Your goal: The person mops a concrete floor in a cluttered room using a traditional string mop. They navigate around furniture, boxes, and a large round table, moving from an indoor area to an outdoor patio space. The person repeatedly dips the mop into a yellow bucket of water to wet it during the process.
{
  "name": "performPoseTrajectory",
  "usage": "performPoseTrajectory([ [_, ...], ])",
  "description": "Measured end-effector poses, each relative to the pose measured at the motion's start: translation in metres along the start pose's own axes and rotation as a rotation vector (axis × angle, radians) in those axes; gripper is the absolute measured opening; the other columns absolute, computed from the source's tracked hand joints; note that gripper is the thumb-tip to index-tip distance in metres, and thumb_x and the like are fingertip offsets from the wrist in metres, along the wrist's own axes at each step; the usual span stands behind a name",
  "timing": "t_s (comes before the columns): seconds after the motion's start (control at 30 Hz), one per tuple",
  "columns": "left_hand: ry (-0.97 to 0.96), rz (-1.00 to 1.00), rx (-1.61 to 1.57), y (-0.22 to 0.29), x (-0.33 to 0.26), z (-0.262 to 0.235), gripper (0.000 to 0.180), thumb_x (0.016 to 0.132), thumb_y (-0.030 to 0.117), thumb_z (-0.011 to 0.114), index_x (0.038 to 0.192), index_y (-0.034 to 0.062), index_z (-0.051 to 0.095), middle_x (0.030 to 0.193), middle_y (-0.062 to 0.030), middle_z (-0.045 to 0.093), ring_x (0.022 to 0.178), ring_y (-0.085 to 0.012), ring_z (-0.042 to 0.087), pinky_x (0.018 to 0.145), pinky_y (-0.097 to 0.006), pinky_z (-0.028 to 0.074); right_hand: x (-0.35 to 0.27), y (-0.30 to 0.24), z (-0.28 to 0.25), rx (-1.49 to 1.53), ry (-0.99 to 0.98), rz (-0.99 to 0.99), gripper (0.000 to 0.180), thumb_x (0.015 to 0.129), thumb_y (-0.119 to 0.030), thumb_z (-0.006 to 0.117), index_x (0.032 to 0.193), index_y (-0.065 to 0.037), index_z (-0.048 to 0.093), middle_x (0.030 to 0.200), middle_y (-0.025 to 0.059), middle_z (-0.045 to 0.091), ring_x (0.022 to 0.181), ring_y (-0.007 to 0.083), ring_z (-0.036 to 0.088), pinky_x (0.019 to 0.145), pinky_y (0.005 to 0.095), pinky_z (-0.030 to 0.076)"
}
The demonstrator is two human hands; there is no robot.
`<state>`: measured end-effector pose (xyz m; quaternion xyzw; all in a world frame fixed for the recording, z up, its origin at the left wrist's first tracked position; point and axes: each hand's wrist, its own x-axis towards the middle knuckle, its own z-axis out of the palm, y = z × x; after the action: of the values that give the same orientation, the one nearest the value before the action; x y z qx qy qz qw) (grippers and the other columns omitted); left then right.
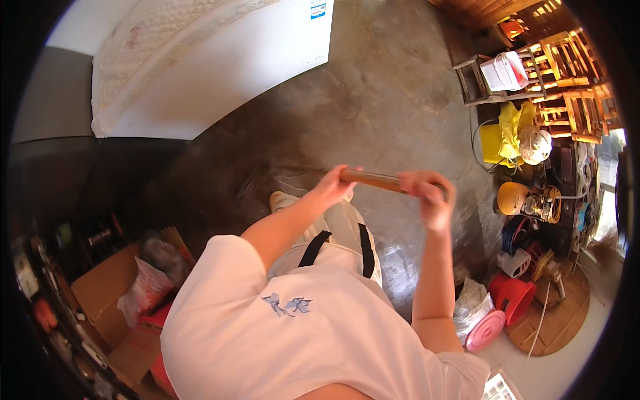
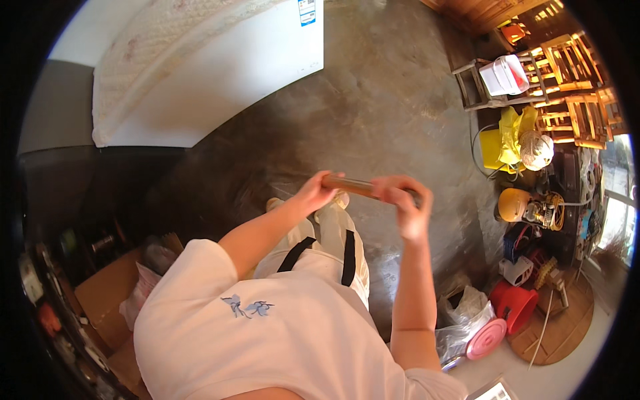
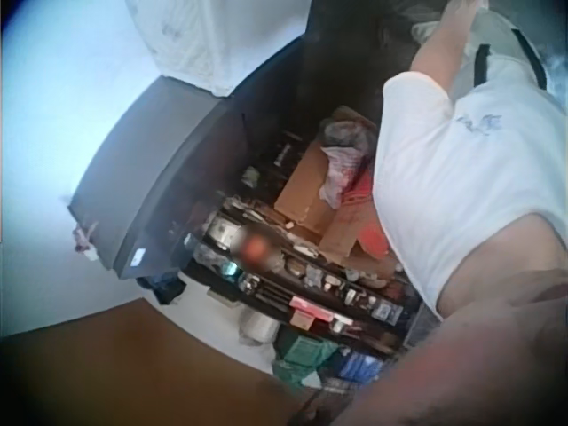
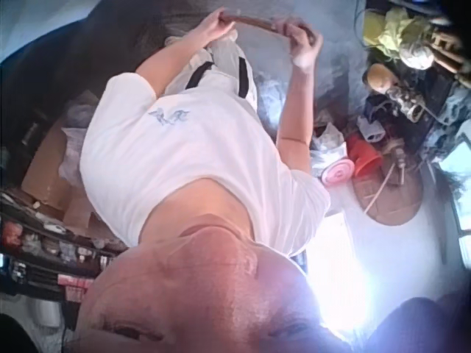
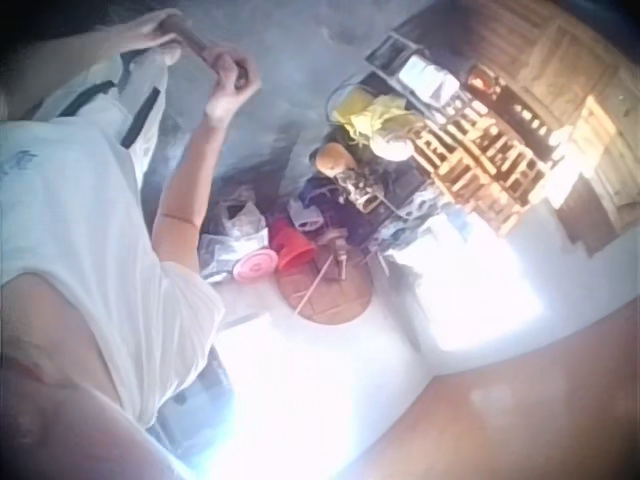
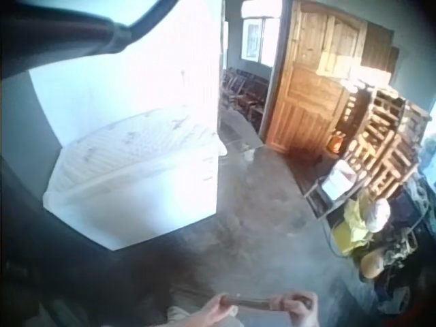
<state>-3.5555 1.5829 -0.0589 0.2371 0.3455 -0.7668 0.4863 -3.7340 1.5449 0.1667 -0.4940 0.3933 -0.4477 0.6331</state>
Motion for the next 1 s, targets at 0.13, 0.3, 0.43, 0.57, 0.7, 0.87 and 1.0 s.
performPoseTrajectory([
  [0.13, -0.113, -0.09, 0.138, -0.097, 0.072, 0.063, 0.015, 0.085, 0.009, 0.05, 0.092, -0.0014, 0.043, 0.094, -0.0159, 0.053, 0.092, -0.0267, 0.054, 0.087, -0.037, 0.046, -0.024, -0.058, -0.06, -0.138, 0.202, -0.183, 0.014, 0.069, -0.008, 0.044, 0.057, -0.001, 0.041, 0.056, 0.0115, 0.047, 0.062, 0.0234, 0.05, 0.081, 0.0451, 0.043],
  [0.3, -0.165, -0.098, 0.395, -0.145, 0.115, 0.087, 0.009, 0.08, 0.01, 0.054, 0.078, 0.0034, 0.049, 0.073, -0.0084, 0.056, 0.073, -0.0203, 0.058, 0.073, -0.032, 0.049, -0.052, -0.043, -0.059, -0.324, 0.197, -0.428, 0.01, 0.063, -0.001, 0.044, 0.054, -0.003, 0.041, 0.051, 0.007, 0.045, 0.052, 0.0191, 0.047, 0.078, 0.0474, 0.045],
  [0.43, -0.226, -0.043, 0.441, -0.148, 0.134, 0.068, 0.01, 0.077, 0.012, 0.056, 0.07, 0.0066, 0.051, 0.064, -0.0047, 0.055, 0.062, -0.016, 0.055, 0.062, -0.027, 0.047, -0.063, -0.008, -0.039, -0.526, 0.013, -0.508, 0.007, 0.058, -0.003, 0.051, 0.055, -0.003, 0.045, 0.05, 0.007, 0.046, 0.049, 0.0201, 0.048, 0.068, 0.0391, 0.048],
  [0.57, -0.297, -0.02, 0.407, -0.157, 0.1, 0.042, 0.013, 0.076, 0.013, 0.057, 0.067, 0.0074, 0.05, 0.063, -0.0046, 0.053, 0.058, -0.015, 0.052, 0.059, -0.027, 0.045, -0.086, -0.012, -0.017, -0.485, -0.123, -0.542, 0.008, 0.058, -0.006, 0.052, 0.054, -0.003, 0.045, 0.049, 0.0063, 0.045, 0.046, 0.0212, 0.047, 0.061, 0.0351, 0.049],
  [0.7, -0.209, 0.037, 0.303, -0.151, 0.029, 0.009, 0.011, 0.077, 0.012, 0.056, 0.071, 0.0067, 0.048, 0.063, -0.0054, 0.052, 0.061, -0.0154, 0.051, 0.063, -0.028, 0.045, -0.122, -0.031, 0.009, -0.376, -0.26, -0.533, 0.01, 0.059, -0.008, 0.051, 0.053, -0.003, 0.044, 0.049, 0.0063, 0.044, 0.046, 0.022, 0.047, 0.057, 0.0341, 0.049],
  [0.87, -0.175, 0.225, 0.169, -0.136, -0.071, -0.037, 0.012, 0.079, 0.013, 0.056, 0.075, 0.0053, 0.048, 0.069, -0.0072, 0.052, 0.066, -0.0174, 0.051, 0.069, -0.03, 0.045, -0.161, -0.045, 0.041, -0.219, -0.444, -0.503, 0.014, 0.06, -0.011, 0.052, 0.053, -0.003, 0.044, 0.05, 0.0067, 0.045, 0.046, 0.023, 0.048, 0.056, 0.0335, 0.048],
  [1.0, -0.207, 0.296, -0.039, -0.124, -0.132, -0.103, 0.012, 0.078, 0.008, 0.055, 0.082, 0.0021, 0.046, 0.072, -0.0099, 0.051, 0.071, -0.0222, 0.053, 0.074, -0.035, 0.047, -0.173, -0.045, 0.07, -0.134, -0.652, -0.424, 0.015, 0.06, -0.012, 0.052, 0.053, -0.002, 0.043, 0.05, 0.0066, 0.044, 0.047, 0.0225, 0.047, 0.055, 0.0326, 0.048],
])
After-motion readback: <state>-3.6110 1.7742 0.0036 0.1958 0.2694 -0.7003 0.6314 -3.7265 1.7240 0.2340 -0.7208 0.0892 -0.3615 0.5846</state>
